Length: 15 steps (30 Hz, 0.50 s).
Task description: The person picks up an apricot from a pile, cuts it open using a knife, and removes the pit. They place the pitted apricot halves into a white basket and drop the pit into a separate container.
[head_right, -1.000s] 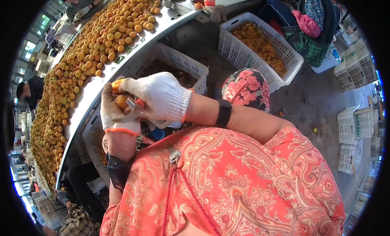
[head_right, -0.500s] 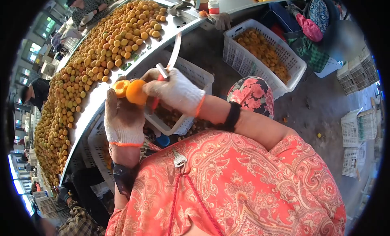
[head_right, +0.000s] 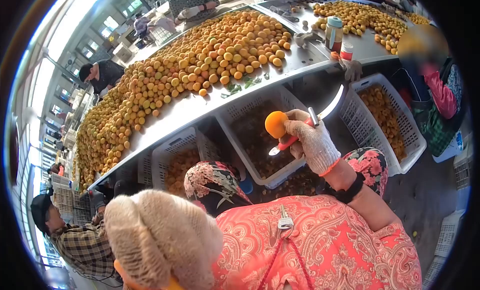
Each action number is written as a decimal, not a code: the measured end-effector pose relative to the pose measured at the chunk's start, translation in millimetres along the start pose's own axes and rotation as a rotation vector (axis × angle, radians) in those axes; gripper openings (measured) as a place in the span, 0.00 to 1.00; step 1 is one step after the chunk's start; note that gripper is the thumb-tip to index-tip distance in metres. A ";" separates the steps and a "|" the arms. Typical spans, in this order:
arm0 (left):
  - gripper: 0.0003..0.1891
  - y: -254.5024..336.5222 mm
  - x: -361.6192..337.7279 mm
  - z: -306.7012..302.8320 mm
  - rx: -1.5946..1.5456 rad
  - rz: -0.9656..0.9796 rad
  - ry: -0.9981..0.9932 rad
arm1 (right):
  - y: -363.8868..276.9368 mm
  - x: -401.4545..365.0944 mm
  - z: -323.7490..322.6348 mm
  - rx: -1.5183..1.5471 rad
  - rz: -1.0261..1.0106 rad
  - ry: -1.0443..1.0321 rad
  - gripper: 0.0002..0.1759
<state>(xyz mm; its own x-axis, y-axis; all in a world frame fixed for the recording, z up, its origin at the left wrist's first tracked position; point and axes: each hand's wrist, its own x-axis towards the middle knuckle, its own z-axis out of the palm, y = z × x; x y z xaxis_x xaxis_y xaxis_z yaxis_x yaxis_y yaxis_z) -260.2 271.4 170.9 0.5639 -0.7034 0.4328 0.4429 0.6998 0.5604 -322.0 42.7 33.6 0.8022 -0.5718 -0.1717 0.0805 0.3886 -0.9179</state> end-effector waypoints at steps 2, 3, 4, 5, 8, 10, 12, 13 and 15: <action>0.24 5.0 10.3 -22.2 0.032 -0.066 -0.022 | 3.9 -1.8 -0.8 -0.019 -0.021 -0.020 0.14; 0.24 3.2 16.5 -36.9 0.036 -0.113 -0.033 | 2.7 -4.6 4.7 0.025 -0.040 0.004 0.14; 0.25 -2.5 21.8 -51.4 0.036 -0.164 -0.046 | 0.5 -7.4 6.7 -0.004 -0.039 0.003 0.14; 0.25 -11.4 26.5 -63.5 0.039 -0.208 -0.065 | -3.1 -7.4 7.6 -0.034 -0.044 -0.004 0.14; 0.30 -41.5 25.0 -97.7 -0.034 -0.176 0.218 | -8.7 -15.4 17.7 -0.150 -0.107 -0.047 0.15; 0.28 -49.8 23.6 -109.8 -0.090 -0.220 0.205 | -17.4 -25.3 26.1 -0.282 -0.168 -0.075 0.17; 0.28 -52.8 23.9 -108.2 -0.055 -0.215 0.184 | -18.0 -25.5 27.7 -0.333 -0.198 -0.091 0.17; 0.29 -52.7 24.1 -105.4 -0.024 -0.204 0.191 | -16.6 -25.2 28.5 -0.309 -0.211 -0.096 0.17; 0.30 -52.2 26.6 -107.4 0.037 -0.170 0.168 | -17.0 -25.1 27.7 -0.300 -0.207 -0.087 0.17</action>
<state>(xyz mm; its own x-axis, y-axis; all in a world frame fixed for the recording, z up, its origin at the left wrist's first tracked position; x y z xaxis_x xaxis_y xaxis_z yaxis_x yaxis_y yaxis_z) -193.4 229.5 77.3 0.5924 -0.7783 0.2081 0.5176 0.5657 0.6419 -327.1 70.5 63.4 0.8354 -0.5476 0.0473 0.0796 0.0353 -0.9962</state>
